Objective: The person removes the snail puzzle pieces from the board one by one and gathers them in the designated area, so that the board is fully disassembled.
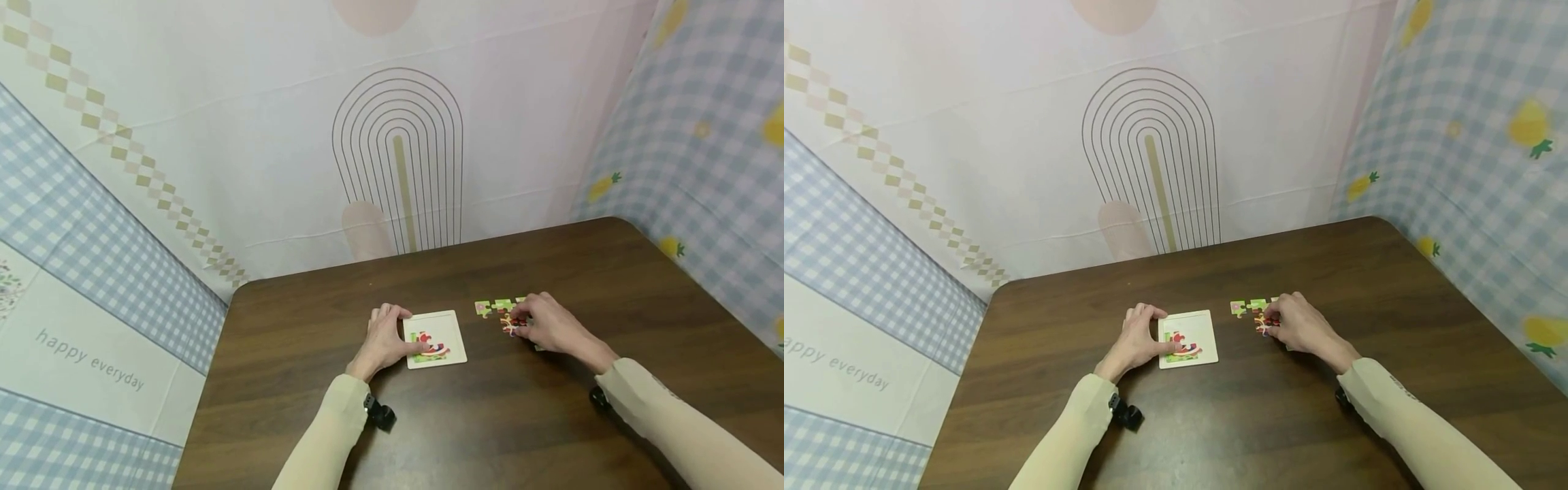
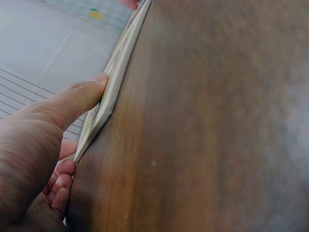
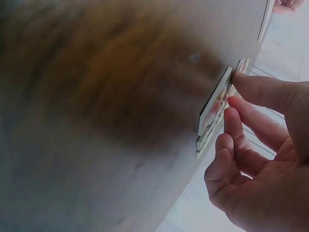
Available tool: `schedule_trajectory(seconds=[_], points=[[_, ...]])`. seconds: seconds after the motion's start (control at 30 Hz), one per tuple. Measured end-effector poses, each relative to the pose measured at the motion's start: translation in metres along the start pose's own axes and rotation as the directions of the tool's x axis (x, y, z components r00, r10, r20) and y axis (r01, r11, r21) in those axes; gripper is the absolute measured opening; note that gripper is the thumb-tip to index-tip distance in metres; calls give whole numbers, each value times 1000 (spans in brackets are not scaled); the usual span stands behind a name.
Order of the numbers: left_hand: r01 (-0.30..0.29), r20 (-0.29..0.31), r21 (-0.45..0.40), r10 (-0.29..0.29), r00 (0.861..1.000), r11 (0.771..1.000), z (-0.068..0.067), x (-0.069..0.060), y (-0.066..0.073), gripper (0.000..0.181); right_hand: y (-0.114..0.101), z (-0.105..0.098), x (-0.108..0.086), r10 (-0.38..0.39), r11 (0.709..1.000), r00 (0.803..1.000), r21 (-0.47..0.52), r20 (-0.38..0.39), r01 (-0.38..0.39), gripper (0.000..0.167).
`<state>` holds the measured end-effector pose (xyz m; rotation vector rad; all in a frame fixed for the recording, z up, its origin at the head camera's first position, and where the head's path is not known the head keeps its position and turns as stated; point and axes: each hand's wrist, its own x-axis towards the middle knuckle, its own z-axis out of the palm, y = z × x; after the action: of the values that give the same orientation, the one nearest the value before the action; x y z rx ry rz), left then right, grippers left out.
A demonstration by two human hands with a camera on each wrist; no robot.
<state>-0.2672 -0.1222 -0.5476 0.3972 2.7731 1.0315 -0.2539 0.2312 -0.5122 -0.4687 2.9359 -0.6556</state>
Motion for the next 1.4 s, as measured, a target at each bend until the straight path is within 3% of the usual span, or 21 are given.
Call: schedule_trajectory(seconds=[0.23, 0.37, 0.57, 0.63, 0.73, 0.9, 1.1, 1.17, 1.3, 1.4], points=[[5, 0, 5, -5, 1000, 1000, -1, 1, -1, 70, 1, -2, 1, -29, 999, 999, 27, 19, 28, 16], [2, 5, 11, -2, 1000, 1000, -1, 1, -1, 69, -3, -11, 1, -18, 997, 1000, 74, -20, 19, 22], [-5, 1, 4, 5, 1000, 1000, -2, 1, -1, 70, -32, -25, 2, -14, 989, 988, 140, -151, 35, 22], [-1, 2, 1, 1, 1000, 1000, -2, 0, -1, 70, -46, -22, 3, -39, 986, 988, 158, -151, 63, 19], [4, 10, 2, -4, 1000, 1000, -1, 0, -2, 70, -67, -10, 6, -90, 979, 989, 173, -114, 109, 16], [10, 15, -3, -10, 1000, 1000, 0, -1, -2, 69, -98, 15, 13, -174, 976, 985, 136, 20, 170, 18], [3, 19, -2, -3, 1000, 1000, 2, -2, 1, 68, -116, 40, 14, -150, 989, 977, 35, 148, 147, 32], [0, 17, -3, 0, 1000, 1000, 2, -2, 1, 69, -117, 46, 15, -145, 989, 976, 23, 160, 144, 32], [-9, 14, -9, 9, 1000, 1000, 2, -2, 1, 68, -95, 75, 25, -215, 976, 971, 57, 108, 209, 25], [-33, 34, -40, 34, 999, 999, -2, -4, -1, 57, -84, 88, 29, -252, 966, 965, 77, 76, 246, 22]])
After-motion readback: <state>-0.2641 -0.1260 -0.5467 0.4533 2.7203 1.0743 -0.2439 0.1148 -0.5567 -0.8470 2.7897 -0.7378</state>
